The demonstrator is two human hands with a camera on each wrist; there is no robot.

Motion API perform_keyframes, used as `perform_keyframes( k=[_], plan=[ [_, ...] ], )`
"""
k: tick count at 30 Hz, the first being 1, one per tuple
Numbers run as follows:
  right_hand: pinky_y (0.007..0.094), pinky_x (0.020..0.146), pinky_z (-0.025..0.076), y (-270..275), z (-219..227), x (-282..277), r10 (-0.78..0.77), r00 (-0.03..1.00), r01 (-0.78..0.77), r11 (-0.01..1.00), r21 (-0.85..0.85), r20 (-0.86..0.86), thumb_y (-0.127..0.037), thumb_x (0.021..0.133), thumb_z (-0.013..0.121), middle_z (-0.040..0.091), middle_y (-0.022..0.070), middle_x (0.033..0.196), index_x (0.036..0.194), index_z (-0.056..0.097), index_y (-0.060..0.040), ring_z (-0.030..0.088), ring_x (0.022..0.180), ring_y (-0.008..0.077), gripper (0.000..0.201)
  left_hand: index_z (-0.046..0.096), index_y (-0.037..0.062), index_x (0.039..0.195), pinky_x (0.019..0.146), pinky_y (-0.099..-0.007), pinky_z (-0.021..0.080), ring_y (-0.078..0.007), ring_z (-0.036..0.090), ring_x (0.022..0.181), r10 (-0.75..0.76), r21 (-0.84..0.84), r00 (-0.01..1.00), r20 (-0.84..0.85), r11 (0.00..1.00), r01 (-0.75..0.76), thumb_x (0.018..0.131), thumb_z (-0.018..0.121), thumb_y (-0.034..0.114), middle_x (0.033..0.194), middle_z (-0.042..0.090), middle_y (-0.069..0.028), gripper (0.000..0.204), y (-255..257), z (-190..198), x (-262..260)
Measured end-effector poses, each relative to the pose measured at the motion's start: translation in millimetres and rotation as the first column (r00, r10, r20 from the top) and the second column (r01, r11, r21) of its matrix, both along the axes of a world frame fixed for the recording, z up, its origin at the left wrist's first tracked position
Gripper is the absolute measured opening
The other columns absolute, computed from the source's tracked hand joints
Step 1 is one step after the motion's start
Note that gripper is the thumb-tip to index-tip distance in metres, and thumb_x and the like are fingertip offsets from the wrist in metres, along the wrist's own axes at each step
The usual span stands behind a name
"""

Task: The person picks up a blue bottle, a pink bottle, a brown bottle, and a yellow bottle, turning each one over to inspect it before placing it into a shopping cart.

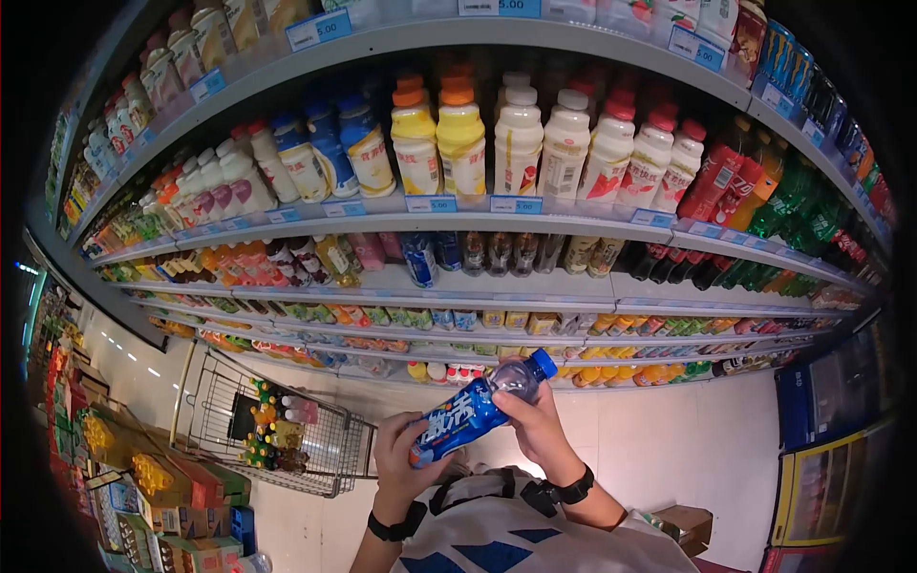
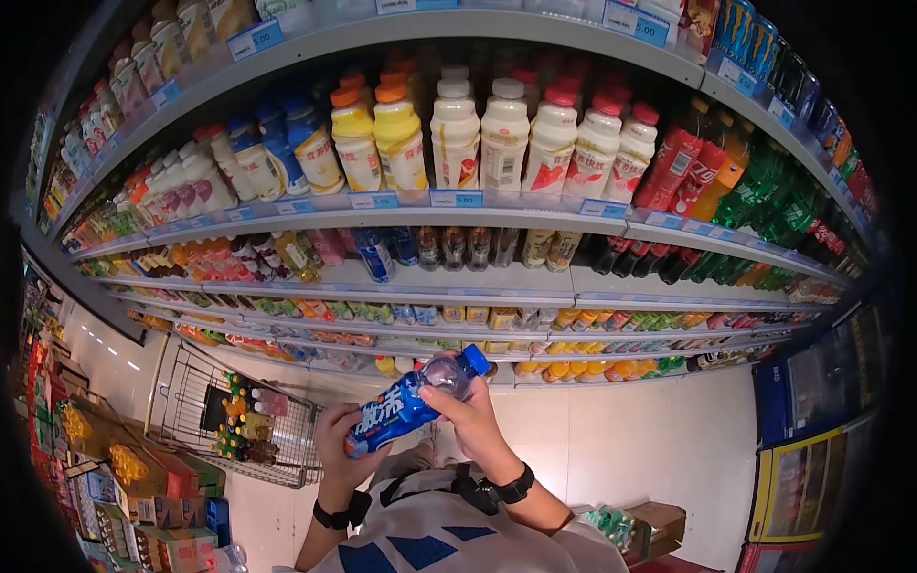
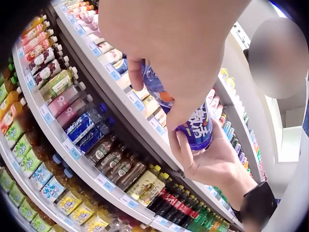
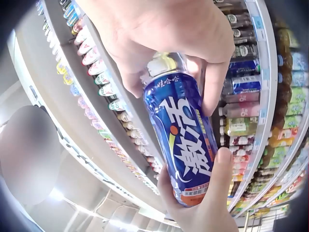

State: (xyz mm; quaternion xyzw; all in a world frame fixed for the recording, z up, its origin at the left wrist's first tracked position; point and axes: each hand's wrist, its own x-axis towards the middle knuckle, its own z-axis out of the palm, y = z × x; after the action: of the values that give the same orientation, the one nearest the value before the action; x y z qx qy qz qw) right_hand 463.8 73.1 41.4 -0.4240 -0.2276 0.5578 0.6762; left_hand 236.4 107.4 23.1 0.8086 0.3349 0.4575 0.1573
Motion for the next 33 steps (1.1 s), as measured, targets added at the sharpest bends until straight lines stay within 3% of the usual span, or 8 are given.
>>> perform_keyframes(
  k=[3,6,8,9,12,22,27,33],
  plan=[
    [0.0256,0.085,0.056,21.1,2.0,6.6,-0.058,0.997,0.056,0.998,0.022,0.060,-0.012,0.084,0.087,0.068,0.0022,0.115,0.133,0.056,-0.0094,0.068,0.100,0.0126,0.058,0.062,0.0098,0.126,0.096,-0.0438,0.054,-0.0374,0.063,0.116,-0.181,-0.339,0.983,-0.019,0.926,0.164,0.070,0.094,0.024,0.129,0.061,-0.0174,0.067,22.6,9.8,5.7],
    [0.0289,0.088,0.056,47.2,-1.7,10.0,-0.099,0.969,0.080,0.993,0.089,0.225,-0.014,0.078,0.091,0.068,0.0034,0.114,0.124,0.063,-0.0061,0.068,0.101,0.0144,0.055,0.062,0.0092,0.129,0.098,-0.0439,0.054,-0.0360,0.064,0.117,-0.258,-0.314,0.950,-0.174,0.929,0.195,0.076,0.089,0.028,0.138,0.059,-0.0158,0.062,52.2,18.1,3.7],
    [0.0329,0.092,0.054,68.5,-2.6,10.2,-0.234,0.677,0.138,0.972,0.191,0.698,-0.017,0.073,0.093,0.067,0.0081,0.116,0.120,0.066,-0.0023,0.067,0.105,0.0197,0.056,0.062,0.0096,0.131,0.097,-0.0442,0.054,-0.0349,0.065,0.115,-0.244,-0.312,0.939,-0.244,0.936,0.162,0.084,0.082,0.030,0.136,0.063,-0.0134,0.055,67.9,7.8,-10.5],
    [0.0371,0.095,0.053,80.8,8.1,9.3,-0.300,0.513,0.137,0.953,0.269,0.804,-0.014,0.068,0.091,0.065,0.0121,0.117,0.117,0.069,-0.0018,0.066,0.108,0.0267,0.055,0.063,0.0101,0.131,0.096,-0.0446,0.054,-0.0356,0.066,0.113,-0.276,-0.364,0.915,-0.294,0.918,0.160,0.085,0.080,0.029,0.131,0.065,-0.0133,0.052,76.3,2.2,-18.1],
    [0.0385,0.095,0.052,120.5,11.7,14.5,-0.302,0.341,0.017,0.949,0.315,0.890,-0.010,0.066,0.087,0.064,0.0130,0.116,0.120,0.069,-0.0054,0.066,0.107,0.0312,0.057,0.064,0.0109,0.130,0.093,-0.0452,0.054,-0.0365,0.067,0.110,-0.279,-0.385,0.904,-0.324,0.912,0.144,0.087,0.077,0.026,0.122,0.070,-0.0131,0.047,100.6,-11.5,-35.1],
    [0.0399,0.097,0.051,233.8,-10.3,29.5,-0.250,0.286,-0.111,0.950,0.291,0.925,-0.006,0.065,0.082,0.061,0.0144,0.117,0.119,0.069,-0.0055,0.064,0.107,0.0327,0.056,0.067,0.0103,0.128,0.095,-0.0464,0.053,-0.0372,0.067,0.109,-0.085,-0.374,0.929,-0.359,0.925,-0.060,0.089,0.075,0.026,0.119,0.072,-0.0147,0.043,146.4,-31.0,-77.0],
    [0.0394,0.099,0.050,264.4,-22.7,26.9,-0.245,0.310,-0.016,0.965,0.263,0.919,-0.007,0.066,0.084,0.064,0.0170,0.117,0.117,0.070,-0.0042,0.065,0.109,0.0326,0.054,0.070,0.0063,0.120,0.087,-0.0435,0.057,-0.0378,0.070,0.101,0.023,-0.380,0.945,-0.327,0.912,-0.154,0.086,0.080,0.028,0.109,0.074,-0.0176,0.041,158.4,-37.6,-97.0],
    [0.0391,0.096,0.051,286.3,-56.3,38.7,-0.205,0.288,0.026,0.978,0.206,0.935,-0.010,0.065,0.088,0.070,0.0172,0.109,0.109,0.071,-0.0008,0.068,0.100,0.0334,0.048,0.064,0.0098,0.129,0.094,-0.0471,0.052,-0.0375,0.068,0.105,0.038,-0.459,0.919,-0.393,0.857,-0.232,0.090,0.073,0.020,0.110,0.073,-0.0166,0.042,155.5,-38.2,-109.2]
  ],
)
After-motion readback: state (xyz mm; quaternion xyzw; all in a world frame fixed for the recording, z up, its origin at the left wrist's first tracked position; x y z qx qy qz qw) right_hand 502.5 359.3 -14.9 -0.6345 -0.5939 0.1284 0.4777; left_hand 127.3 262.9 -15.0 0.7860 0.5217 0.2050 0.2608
